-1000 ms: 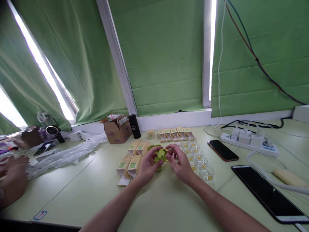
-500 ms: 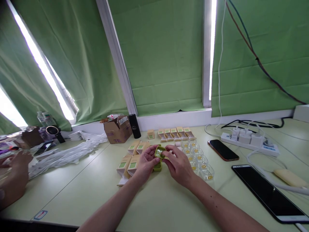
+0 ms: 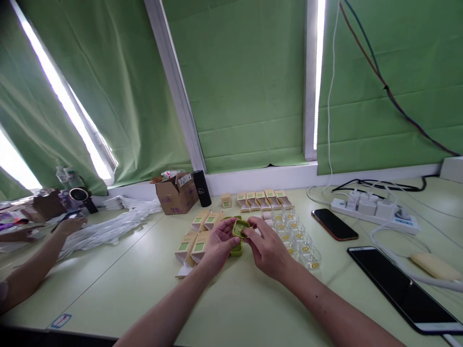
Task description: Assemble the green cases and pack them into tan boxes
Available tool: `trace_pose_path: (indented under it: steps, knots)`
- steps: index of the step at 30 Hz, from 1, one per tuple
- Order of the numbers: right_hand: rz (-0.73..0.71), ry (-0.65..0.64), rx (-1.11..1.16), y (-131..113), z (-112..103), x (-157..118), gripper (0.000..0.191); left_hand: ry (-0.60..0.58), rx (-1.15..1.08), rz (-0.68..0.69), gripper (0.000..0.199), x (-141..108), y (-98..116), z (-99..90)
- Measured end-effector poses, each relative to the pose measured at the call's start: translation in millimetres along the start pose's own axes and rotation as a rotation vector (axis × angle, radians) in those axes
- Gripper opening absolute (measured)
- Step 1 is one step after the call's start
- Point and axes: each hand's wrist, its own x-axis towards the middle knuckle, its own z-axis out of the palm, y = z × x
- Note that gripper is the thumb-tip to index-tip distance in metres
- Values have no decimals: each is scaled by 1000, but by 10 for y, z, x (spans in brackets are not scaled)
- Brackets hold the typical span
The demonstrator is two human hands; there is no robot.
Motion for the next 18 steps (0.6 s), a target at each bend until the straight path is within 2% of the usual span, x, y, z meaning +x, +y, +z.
trace_pose_path:
  steps: [8,11,14,16,18]
  knots:
    - [17,-13,-81,15,-58,46,26,9,-6,6,61,32,-18,-15]
    - [12,53,-81,91,-163,95,34,63,-39,0,64,61,-35,-45]
    - [76,138,-101,194,-318,166,24,91,-92,-17,63,81,-27,-73]
    - [162,53,-159,237,-431,222,12,90,-136,-20,59,85,-12,-76]
    - [286,-154,-252,237,-533,269,10,79,-169,-19,54,83,-2,-72]
